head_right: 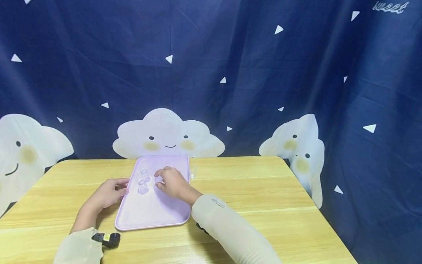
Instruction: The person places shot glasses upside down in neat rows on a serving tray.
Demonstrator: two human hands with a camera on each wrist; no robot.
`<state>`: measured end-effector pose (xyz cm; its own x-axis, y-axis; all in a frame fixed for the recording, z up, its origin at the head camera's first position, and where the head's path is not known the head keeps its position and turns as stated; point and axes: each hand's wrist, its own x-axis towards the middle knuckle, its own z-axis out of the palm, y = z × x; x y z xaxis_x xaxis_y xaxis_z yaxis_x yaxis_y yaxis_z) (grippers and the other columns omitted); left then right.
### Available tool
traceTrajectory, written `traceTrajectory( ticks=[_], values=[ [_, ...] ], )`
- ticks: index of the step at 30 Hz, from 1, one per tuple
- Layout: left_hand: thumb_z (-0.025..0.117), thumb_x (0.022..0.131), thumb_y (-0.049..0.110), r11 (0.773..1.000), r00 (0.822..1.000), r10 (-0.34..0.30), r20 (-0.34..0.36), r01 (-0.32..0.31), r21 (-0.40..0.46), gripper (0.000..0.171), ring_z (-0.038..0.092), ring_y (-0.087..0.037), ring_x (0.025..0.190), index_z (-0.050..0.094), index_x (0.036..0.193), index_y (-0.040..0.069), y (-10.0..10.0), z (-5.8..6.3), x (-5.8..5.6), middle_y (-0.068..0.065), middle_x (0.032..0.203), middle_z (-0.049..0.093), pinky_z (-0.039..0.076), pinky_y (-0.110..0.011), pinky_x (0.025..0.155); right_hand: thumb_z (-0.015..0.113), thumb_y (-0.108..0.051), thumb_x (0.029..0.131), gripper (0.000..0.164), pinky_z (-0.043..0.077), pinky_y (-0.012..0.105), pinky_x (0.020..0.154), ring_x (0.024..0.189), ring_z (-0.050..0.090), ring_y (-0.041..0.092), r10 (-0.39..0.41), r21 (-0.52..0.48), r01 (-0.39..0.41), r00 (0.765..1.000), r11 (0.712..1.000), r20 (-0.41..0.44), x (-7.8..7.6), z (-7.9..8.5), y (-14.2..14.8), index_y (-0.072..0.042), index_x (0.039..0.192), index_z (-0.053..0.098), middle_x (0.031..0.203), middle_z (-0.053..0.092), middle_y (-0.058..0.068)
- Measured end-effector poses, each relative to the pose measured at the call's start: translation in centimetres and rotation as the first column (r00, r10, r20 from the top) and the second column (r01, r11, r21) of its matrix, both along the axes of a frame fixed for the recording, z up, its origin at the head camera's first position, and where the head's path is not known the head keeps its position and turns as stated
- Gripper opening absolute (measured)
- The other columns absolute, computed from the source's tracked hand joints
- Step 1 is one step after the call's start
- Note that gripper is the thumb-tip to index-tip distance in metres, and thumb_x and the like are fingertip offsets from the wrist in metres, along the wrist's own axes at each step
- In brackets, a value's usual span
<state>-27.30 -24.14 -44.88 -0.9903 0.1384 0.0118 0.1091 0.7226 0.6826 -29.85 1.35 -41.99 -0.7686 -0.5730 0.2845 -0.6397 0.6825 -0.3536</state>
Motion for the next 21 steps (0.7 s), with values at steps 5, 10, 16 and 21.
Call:
traceTrajectory(
  ticks=[5, 10, 16, 21],
  values=[
    [0.059, 0.097, 0.004, 1.0, 1.0, -0.001, -0.004, 0.001, -0.003, 0.044, 0.062, -0.044, 0.115, 0.055, 0.138, -0.013, 0.03, 0.07, 0.01, -0.027, 0.122, 0.067, 0.048, -0.061, 0.101, 0.077, -0.016, 0.092, 0.027, 0.052, 0.013, 0.077, 0.092, 0.07, 0.015, 0.018, 0.011, -0.018, 1.0, 1.0, 0.007, 0.05, -0.11, -0.12, -0.007, 0.118, 0.073, 0.108, 0.071, 0.008],
    [0.059, 0.097, 0.004, 1.0, 1.0, -0.005, -0.009, 0.004, -0.005, 0.045, 0.062, -0.044, 0.115, 0.054, 0.138, -0.014, 0.06, 0.23, -0.01, -0.027, 0.121, 0.068, 0.048, -0.061, 0.101, 0.076, -0.016, 0.092, 0.026, 0.051, 0.012, 0.076, 0.09, 0.069, 0.013, 0.014, 0.013, -0.014, 1.0, 1.0, 0.005, 0.0, -0.23, -0.23, -0.009, 0.118, 0.073, 0.106, 0.071, 0.006],
    [0.059, 0.097, 0.003, 1.0, 1.0, -0.006, -0.005, 0.006, -0.006, 0.044, 0.062, -0.043, 0.114, 0.054, 0.138, -0.014, 0.03, 0.25, 0.03, -0.026, 0.121, 0.068, 0.048, -0.061, 0.101, 0.076, -0.018, 0.093, 0.028, 0.051, 0.014, 0.075, 0.089, 0.068, 0.01, 0.02, 0.029, -0.02, 1.0, 0.999, -0.003, 0.15, -0.04, -0.09, -0.01, 0.119, 0.073, 0.104, 0.071, 0.005],
    [0.059, 0.097, 0.004, 1.0, 1.0, -0.006, -0.007, 0.006, -0.001, 0.044, 0.062, -0.044, 0.115, 0.055, 0.138, -0.014, -0.01, 0.09, 0.0, -0.026, 0.121, 0.068, 0.047, -0.061, 0.101, 0.075, -0.021, 0.094, 0.03, 0.053, 0.016, 0.077, 0.093, 0.068, 0.012, 0.029, 0.026, -0.029, 1.0, 0.999, -0.002, 0.16, 0.52, 0.6, -0.01, 0.121, 0.072, 0.106, 0.072, 0.005]
  ],
)
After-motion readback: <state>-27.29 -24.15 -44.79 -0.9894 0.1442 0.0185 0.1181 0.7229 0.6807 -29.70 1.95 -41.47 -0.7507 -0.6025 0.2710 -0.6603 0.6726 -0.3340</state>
